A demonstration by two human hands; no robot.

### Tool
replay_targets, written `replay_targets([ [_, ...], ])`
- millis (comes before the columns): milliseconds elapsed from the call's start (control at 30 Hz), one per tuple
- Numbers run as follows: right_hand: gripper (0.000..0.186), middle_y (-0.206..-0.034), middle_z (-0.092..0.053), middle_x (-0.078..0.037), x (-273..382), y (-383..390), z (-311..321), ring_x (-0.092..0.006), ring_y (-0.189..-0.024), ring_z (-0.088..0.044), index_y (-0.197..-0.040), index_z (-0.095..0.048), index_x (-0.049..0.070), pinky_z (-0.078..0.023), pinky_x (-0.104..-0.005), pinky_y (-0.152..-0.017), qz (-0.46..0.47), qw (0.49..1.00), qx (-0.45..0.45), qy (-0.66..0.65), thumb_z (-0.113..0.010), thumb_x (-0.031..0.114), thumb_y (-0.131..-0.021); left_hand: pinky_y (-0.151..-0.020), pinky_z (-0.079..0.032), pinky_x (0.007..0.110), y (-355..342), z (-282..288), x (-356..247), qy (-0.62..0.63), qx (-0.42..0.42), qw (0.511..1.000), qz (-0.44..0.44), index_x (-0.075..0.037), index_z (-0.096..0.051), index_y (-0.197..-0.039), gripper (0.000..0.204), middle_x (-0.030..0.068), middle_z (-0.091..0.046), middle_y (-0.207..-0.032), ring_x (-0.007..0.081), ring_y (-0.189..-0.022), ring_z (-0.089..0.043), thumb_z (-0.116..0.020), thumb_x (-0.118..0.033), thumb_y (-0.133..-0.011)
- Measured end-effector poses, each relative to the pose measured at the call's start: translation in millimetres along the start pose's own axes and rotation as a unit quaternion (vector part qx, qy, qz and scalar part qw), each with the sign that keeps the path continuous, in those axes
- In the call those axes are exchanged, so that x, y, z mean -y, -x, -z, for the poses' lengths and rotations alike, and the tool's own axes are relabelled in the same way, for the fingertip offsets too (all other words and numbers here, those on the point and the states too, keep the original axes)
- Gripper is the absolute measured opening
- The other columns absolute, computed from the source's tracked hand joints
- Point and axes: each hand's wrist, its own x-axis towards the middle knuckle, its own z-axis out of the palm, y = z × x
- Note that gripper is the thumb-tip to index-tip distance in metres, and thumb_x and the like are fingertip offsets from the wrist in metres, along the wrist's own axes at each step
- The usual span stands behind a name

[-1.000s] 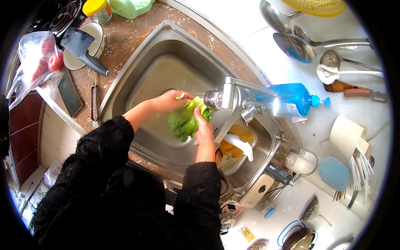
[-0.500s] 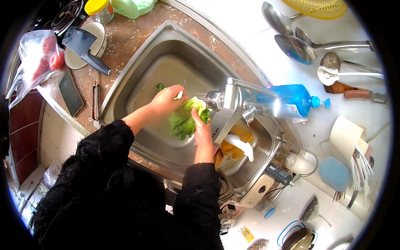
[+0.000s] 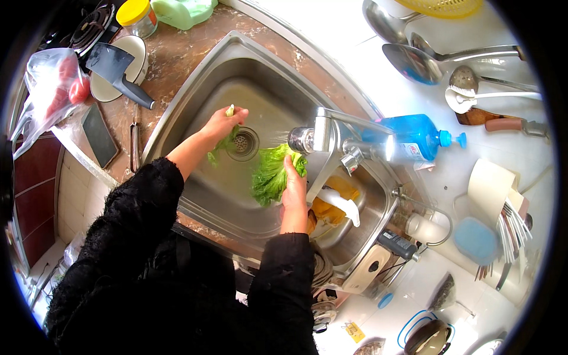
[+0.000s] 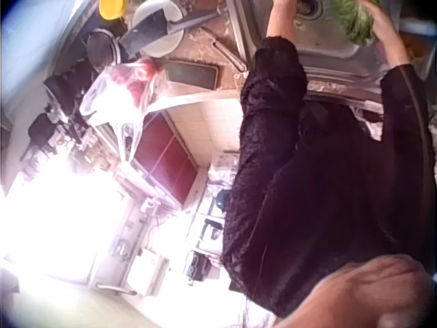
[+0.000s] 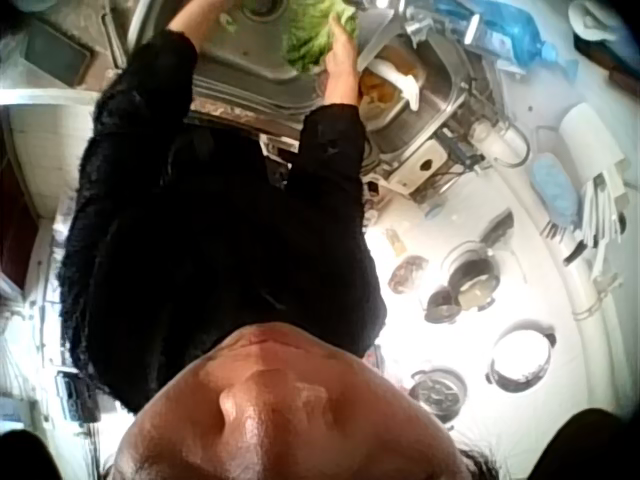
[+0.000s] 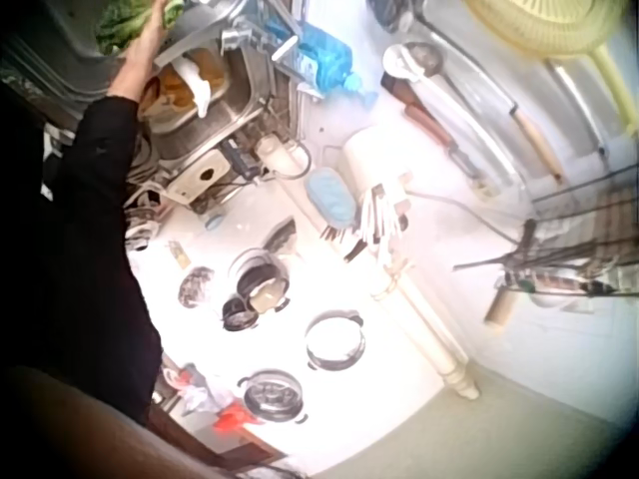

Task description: The person picks up a head of lettuce, removes individual leaves from it, carries the leaves to a kitchen sink, and rinses them under running water before placing them into a colander.

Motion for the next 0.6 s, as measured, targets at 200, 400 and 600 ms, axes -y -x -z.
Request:
replay_targets([
  [200,0.051,-0.113,-0.058,-0.004,-3.0,-2.7,-10.0,-0.0157,-0.105,-0.052,-0.119,-0.053,0.002,-0.036,-0.0297,-0.095,-0.002,1.0,-0.003,0.018,-0.076,0.012,-0.075,-0.066,-0.042,0.032,-3.2,-29.1,1.5,0.021,0.014,0.993,0.116,-0.006,-0.065,-0.087,0.033,0.0018,-0.053,-0.079,0.0129,-0.072,-0.047,-0.07,-0.038,-0.079],
  [400,0.05,-0.107,-0.061,-0.007,-1.2,0.8,-4.3,-0.0164,-0.095,-0.057,-0.114,-0.056,0.001,-0.044,-0.0291,-0.086,-0.017,1.0,-0.025,0.007,-0.079,0.008,-0.07,-0.069,-0.043,0.038,-8.4,-48.6,4.9,0.121,0.071,0.975,0.17,-0.004,-0.066,-0.087,0.038,0.0037,-0.05,-0.082,0.0168,-0.075,-0.048,-0.07,-0.041,-0.079],
  [600,0.058,-0.113,-0.058,-0.007,-9.2,-6.7,10.1,-0.0182,-0.1,-0.055,-0.121,-0.052,0.001,-0.043,-0.0304,-0.088,-0.026,0.997,-0.053,-0.043,-0.079,0.008,-0.07,-0.074,-0.046,0.041,-9.9,-77.1,-2.1,0.163,0.067,0.958,0.226,0.002,-0.062,-0.104,0.047,0.0155,-0.061,-0.104,0.0248,-0.094,-0.057,-0.069,-0.037,-0.08],
])
